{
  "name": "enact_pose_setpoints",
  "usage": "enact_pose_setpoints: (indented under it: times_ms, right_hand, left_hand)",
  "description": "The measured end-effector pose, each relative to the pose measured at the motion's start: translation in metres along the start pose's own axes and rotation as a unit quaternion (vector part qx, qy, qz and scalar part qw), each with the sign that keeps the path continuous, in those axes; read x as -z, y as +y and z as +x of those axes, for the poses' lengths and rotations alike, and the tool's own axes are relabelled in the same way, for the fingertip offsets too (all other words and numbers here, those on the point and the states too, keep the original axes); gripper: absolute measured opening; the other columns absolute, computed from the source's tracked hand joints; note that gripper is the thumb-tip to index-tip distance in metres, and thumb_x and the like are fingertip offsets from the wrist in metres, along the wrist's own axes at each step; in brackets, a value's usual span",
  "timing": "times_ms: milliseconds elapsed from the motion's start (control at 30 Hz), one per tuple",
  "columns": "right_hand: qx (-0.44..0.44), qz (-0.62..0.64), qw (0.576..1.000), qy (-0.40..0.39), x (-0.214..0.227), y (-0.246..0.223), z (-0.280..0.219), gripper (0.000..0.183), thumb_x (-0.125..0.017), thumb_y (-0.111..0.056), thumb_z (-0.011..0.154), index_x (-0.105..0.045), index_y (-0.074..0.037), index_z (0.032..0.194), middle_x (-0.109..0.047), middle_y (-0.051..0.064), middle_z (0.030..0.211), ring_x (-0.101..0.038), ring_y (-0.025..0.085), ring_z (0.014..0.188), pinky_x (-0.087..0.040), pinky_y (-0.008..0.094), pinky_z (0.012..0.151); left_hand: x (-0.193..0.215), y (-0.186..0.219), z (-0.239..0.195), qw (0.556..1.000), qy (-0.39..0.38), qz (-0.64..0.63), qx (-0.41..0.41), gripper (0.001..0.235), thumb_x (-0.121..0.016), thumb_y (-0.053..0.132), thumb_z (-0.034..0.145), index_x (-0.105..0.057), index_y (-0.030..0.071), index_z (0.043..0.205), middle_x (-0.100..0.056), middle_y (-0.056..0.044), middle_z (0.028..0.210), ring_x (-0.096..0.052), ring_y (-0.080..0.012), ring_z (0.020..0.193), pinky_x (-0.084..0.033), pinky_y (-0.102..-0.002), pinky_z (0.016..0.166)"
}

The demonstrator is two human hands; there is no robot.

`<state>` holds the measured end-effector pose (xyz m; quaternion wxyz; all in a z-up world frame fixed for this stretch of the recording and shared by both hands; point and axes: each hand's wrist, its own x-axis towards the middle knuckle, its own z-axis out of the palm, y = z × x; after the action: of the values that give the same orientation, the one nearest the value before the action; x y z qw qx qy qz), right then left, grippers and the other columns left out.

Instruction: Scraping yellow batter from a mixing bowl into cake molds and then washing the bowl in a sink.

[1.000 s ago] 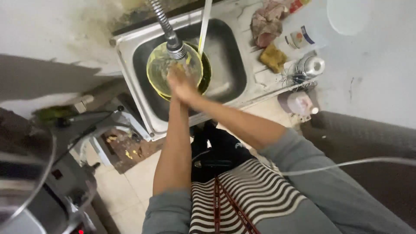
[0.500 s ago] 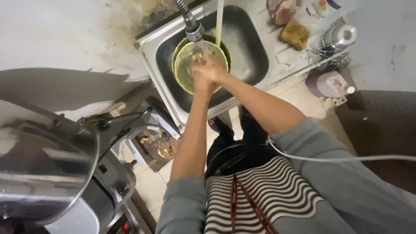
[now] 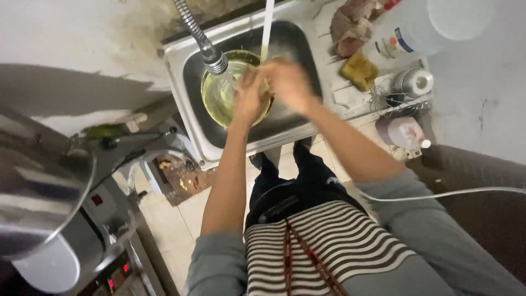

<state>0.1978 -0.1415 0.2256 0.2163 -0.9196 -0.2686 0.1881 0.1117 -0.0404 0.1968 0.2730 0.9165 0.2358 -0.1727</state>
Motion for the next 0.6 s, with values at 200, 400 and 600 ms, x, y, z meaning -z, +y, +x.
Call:
enact_pose_setpoints:
  times_ms: [200,400,600]
  right_hand:
    - [-0.13,-0.245,0.955,-0.104,-0.015,0.226,0.016,0.073,-0.069,-0.035,0.099,-0.039,0.002,0.155,-0.033,0.04,0.152,-0.053,0.06,0.124,-0.053,0.078,0.066]
    - [0.15,0.114,0.981,0.045,0.018,0.22,0.032,0.023,-0.073,-0.007,0.083,-0.068,-0.005,0.105,-0.074,0.011,0.096,-0.069,0.022,0.084,-0.056,0.034,0.079]
    - [0.298,0.087,0.937,-0.159,0.009,-0.02,-0.002,0.04,-0.064,-0.018,0.084,-0.058,-0.023,0.123,-0.071,0.001,0.116,-0.068,0.022,0.095,-0.049,0.038,0.08]
  left_hand:
    - [-0.031,-0.104,0.059,0.961,0.164,0.163,0.154,0.062,-0.071,0.027,0.099,-0.046,0.002,0.15,-0.048,-0.016,0.155,-0.039,-0.0302,0.147,-0.034,-0.044,0.12]
    - [0.011,-0.114,0.024,0.938,0.311,-0.069,0.136,0.028,-0.076,0.016,0.085,-0.067,0.006,0.11,-0.053,-0.02,0.118,-0.054,-0.0446,0.11,-0.055,-0.059,0.073]
    - [-0.047,-0.102,-0.011,0.828,0.474,-0.282,0.102,0.04,-0.061,0.012,0.074,-0.041,0.008,0.109,-0.068,-0.018,0.09,-0.066,-0.0453,0.08,-0.048,-0.052,0.069]
